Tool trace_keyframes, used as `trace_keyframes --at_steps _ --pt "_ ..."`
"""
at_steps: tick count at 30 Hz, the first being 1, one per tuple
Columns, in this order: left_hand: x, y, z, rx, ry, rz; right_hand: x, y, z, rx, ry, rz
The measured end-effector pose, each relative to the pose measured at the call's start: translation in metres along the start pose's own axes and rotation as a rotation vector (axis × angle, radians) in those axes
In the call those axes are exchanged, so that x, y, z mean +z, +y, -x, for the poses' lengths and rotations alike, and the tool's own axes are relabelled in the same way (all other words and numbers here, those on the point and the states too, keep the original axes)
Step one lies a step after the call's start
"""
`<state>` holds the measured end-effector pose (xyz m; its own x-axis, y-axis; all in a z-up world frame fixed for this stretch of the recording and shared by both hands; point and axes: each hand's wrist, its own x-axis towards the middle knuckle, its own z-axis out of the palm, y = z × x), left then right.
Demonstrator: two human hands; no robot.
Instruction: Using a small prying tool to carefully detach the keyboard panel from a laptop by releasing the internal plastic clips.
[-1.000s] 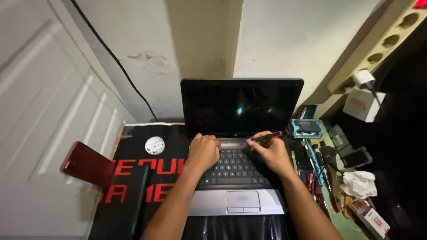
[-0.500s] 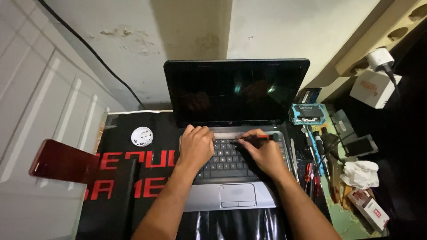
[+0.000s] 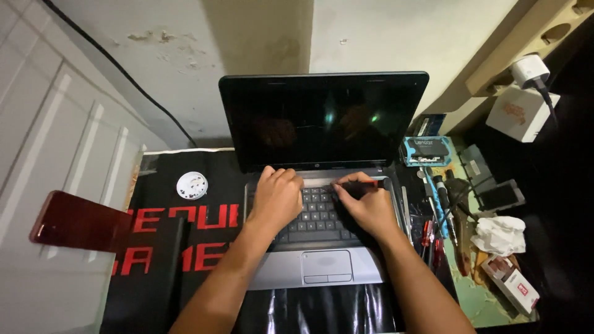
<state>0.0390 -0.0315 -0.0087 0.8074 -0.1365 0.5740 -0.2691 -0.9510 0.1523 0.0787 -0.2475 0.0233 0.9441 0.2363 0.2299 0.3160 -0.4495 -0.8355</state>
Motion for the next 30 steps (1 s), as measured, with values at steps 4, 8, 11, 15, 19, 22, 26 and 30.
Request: trace_keyframes --at_steps 4,8,11,15,19,22,26,30 --pt "-0.008 0.009 -0.006 -0.003 -0.060 0.060 0.002 -0.007 0.001 0.004 -0.017 -0.010" --pt "-0.006 0.011 -0.001 -0.001 0.017 0.087 0.003 -0.013 0.001 0.000 -0.042 -0.120" --pt "-0.002 0.012 0.003 -0.006 0.050 0.097 -0.001 -0.021 0.001 -0.072 -0.055 -0.114" --pt "-0.008 0.012 0.005 0.029 0.093 0.074 -0.004 -0.020 0.002 -0.193 -0.102 -0.134" --pt "-0.006 0.014 0.001 0.021 0.088 0.107 -0.009 -0.026 0.003 -0.319 -0.127 -0.084" --pt "-0.003 0.014 0.002 0.006 0.093 0.107 -0.010 -0.033 0.003 -0.322 -0.149 -0.057" --pt "0.004 0.011 0.005 0.011 0.111 0.102 -0.008 -0.040 0.003 -0.276 -0.164 -0.026" --pt "0.001 0.012 0.002 -0.011 0.094 0.124 -0.001 -0.030 0.002 -0.220 -0.130 -0.065"
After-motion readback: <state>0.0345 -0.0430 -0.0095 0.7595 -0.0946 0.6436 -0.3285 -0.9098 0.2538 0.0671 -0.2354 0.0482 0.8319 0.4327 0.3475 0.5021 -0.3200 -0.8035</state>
